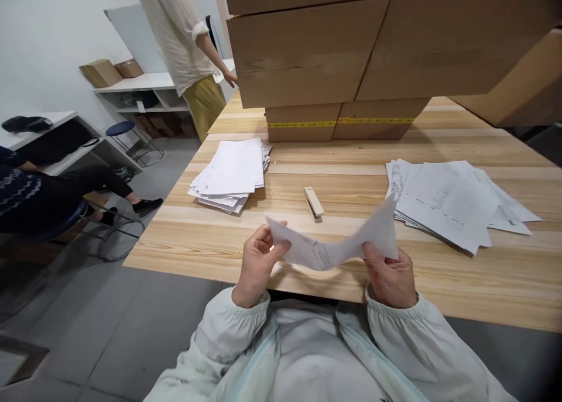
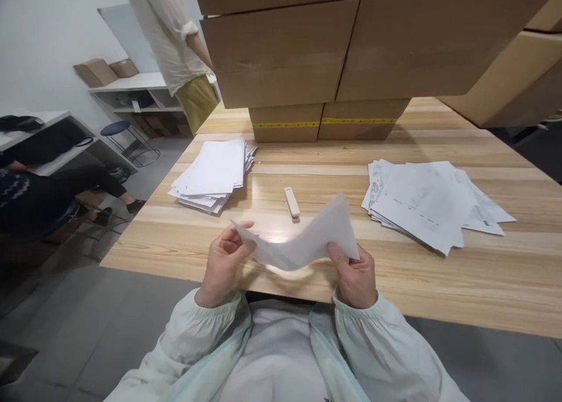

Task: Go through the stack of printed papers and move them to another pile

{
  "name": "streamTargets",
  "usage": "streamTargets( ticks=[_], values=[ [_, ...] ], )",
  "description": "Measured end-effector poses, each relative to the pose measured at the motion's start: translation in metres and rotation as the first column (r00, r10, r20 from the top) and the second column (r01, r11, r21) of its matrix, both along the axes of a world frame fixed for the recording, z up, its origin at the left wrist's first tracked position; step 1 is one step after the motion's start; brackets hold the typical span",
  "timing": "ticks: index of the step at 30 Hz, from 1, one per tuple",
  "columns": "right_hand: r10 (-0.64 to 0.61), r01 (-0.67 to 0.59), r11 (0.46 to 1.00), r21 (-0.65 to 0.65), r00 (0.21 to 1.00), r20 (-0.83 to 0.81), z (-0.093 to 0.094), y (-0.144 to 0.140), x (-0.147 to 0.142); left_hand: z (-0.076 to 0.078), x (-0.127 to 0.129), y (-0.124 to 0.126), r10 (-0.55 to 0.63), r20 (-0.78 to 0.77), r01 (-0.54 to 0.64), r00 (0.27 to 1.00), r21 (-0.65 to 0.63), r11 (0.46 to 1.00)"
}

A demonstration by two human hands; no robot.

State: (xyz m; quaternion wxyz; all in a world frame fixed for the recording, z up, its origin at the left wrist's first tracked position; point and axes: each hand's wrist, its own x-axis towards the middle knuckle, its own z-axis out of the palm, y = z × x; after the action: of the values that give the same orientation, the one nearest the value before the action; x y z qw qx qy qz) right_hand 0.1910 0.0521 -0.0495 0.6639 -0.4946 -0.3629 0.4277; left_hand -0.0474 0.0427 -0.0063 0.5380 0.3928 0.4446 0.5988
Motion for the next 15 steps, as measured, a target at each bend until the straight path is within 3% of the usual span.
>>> streamTargets(
  ticks=[5, 10, 15],
  values=[
    [0.047, -0.045, 0.999, -0.012, 0.981, 0.187, 0.000, -0.003, 0.034, 0.010, 0.006, 0.003, 0.205, -0.175, -0.167, 0.963, 0.207, 0.964],
    [0.292, -0.290, 0.955, -0.062, 0.887, 0.358, 0.012, -0.003, 0.045, -0.003, 0.010, 0.003, 0.162, -0.247, -0.110, 0.955, 0.212, 0.971],
    [0.334, -0.379, 0.925, 0.031, 0.848, 0.411, 0.016, 0.000, 0.037, -0.005, 0.017, 0.003, 0.098, -0.219, -0.062, 0.971, 0.163, 0.985]
  ],
)
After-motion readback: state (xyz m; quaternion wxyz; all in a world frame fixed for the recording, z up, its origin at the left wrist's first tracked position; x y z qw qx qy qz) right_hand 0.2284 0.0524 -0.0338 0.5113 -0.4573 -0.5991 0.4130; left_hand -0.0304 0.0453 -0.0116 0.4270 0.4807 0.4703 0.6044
